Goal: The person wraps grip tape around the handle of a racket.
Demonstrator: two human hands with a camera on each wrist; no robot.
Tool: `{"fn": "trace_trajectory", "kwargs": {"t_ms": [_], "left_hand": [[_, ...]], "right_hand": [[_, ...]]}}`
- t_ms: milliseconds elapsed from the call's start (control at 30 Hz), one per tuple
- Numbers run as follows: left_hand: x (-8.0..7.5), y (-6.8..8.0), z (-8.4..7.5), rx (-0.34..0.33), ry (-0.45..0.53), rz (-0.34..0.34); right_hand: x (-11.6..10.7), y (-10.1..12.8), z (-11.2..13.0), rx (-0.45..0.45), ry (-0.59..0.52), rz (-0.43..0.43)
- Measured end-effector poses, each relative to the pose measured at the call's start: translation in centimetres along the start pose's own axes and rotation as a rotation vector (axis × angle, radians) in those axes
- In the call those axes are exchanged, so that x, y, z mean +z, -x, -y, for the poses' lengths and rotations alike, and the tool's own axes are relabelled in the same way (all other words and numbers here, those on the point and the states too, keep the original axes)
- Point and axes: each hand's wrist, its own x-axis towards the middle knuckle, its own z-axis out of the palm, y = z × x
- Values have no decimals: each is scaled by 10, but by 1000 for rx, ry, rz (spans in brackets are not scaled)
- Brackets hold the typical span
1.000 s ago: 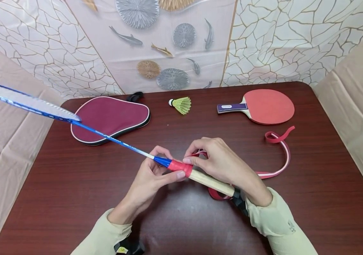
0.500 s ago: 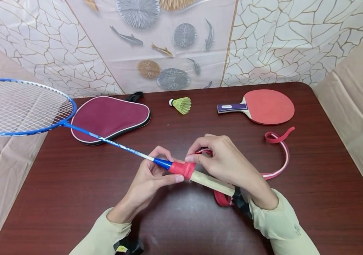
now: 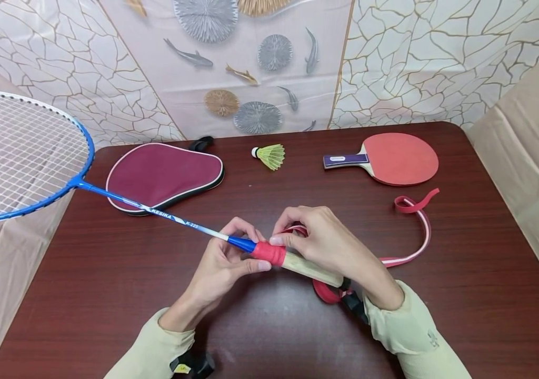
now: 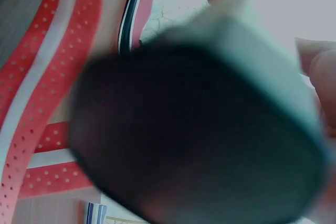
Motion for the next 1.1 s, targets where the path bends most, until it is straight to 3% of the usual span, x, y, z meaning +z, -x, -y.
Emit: {"fn": "trace_trajectory", "kwargs": {"t_ms": [367,533,733,867,967,1100], "left_hand": [[-1,2,5,-40,-62,-64],[-2,2,6,-54,-39,-58],[-3,1,7,-45,-39,-46],[-3,0,6,-55,-58,-61],[-2,0,4,-93,-103,-94],[-1,1,0,-204,-179,-119]], "right_hand": [[-1,0,-4,16,-5,103],[-1,1,-6,27,-1,128],[-3,1,-7,67,-27,222],[-2,1,-8,52,-32,223],[-1,1,-9,43,-17,190],[1,1,-8,44,16,137]]}}
